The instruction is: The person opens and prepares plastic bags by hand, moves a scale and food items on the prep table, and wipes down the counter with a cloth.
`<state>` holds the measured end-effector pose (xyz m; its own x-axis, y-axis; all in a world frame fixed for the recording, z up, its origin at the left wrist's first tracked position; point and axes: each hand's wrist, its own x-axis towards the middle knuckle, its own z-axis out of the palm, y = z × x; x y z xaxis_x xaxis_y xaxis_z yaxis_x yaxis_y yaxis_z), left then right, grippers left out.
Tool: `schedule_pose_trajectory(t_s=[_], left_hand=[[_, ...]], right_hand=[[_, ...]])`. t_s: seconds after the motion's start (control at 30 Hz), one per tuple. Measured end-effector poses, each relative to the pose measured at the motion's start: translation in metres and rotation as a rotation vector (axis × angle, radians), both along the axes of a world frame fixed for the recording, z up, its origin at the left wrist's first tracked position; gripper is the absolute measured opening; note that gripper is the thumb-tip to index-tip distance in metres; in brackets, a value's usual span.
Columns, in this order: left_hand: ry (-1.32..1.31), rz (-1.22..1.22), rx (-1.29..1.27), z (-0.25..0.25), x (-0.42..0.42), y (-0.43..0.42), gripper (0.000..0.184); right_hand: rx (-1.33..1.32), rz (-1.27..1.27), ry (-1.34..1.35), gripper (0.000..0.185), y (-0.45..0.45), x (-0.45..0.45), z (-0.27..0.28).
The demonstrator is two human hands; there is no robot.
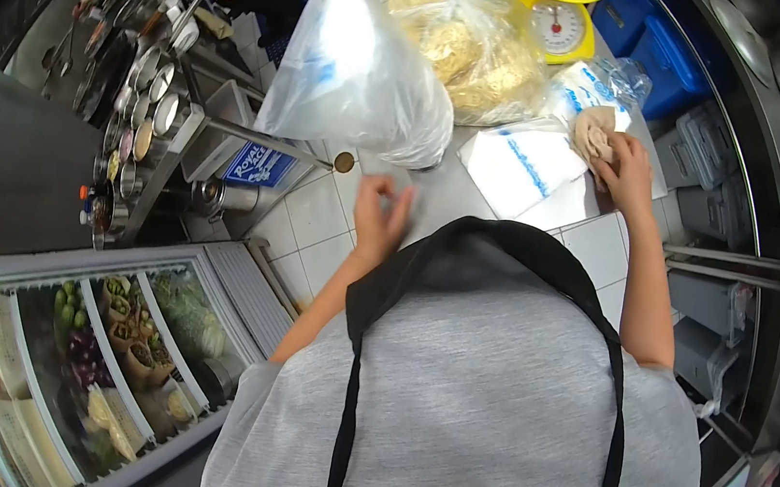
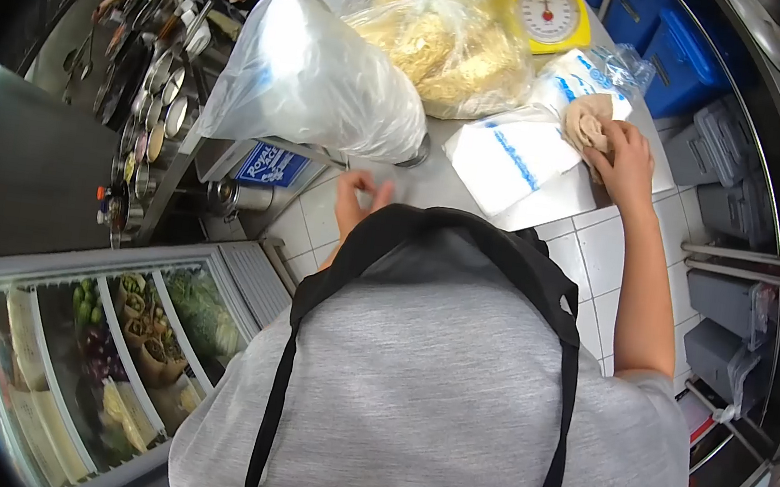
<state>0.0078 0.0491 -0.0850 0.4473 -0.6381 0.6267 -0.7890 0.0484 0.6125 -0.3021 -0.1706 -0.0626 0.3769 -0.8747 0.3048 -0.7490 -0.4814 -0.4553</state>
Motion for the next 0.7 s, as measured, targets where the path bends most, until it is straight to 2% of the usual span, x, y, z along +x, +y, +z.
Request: schedule_pose_trajectory(t_s=[0.03,0.07,0.1,0.17,0.2,0.27,0.3,0.37,0.47,0.53,0.6,0.63,0.7], left_hand=[[0.208,-0.153,0.165,-0.008,-0.01,0.008,0.032],[0.418,-0.297,0.335,-0.016,-0.018,0.012,0.033],[0.421,-0.297,0.334,-0.004,-0.025,0.006,0.033],[0.188,-0.52,0.328,0.047,-0.041,-0.017,0.03],[0.193,-0.512,0.329,0.064,-0.049,-0.025,0.03],[0.493,-0.655,0.209,0.09,-0.063,-0.044,0.029],[0.491,-0.659,0.207,0.098,-0.068,-0.052,0.029],[0.503,-0.658,0.411,0.106,-0.076,-0.064,0.032],[0.52,-0.724,0.446,0.1,-0.079,-0.073,0.031],[0.506,-0.766,0.436,0.094,-0.081,-0.077,0.029],[0.284,-0.843,0.371,0.069,-0.077,-0.091,0.029],[0.285,-0.848,0.368,0.057,-0.074,-0.095,0.029],[0.027,-0.716,0.523,0.037,-0.069,-0.099,0.031]], right_hand=[[0.105,0.017,0.023,0.032,-0.002,-0.003,0.001],[-0.016,0.042,0.102,0.027,-0.002,-0.004,0.004],[-0.016,0.043,0.105,0.027,0.002,0.0,0.015],[0.132,0.233,-0.346,0.019,0.014,0.015,0.044],[0.251,0.322,-0.385,0.018,0.026,0.025,0.065],[0.344,0.561,-0.365,0.021,0.041,0.042,0.085],[0.388,0.628,-0.347,0.022,0.052,0.052,0.094],[0.379,0.709,-0.377,0.021,0.071,0.07,0.099],[0.507,0.584,-0.447,0.021,0.071,0.067,0.101],[0.344,0.555,-0.384,0.021,0.067,0.055,0.101],[0.356,0.382,-0.513,0.022,0.056,0.04,0.093],[0.33,0.297,-0.59,0.023,0.045,0.029,0.091],[0.303,0.211,-0.725,0.024,0.028,0.014,0.104]])
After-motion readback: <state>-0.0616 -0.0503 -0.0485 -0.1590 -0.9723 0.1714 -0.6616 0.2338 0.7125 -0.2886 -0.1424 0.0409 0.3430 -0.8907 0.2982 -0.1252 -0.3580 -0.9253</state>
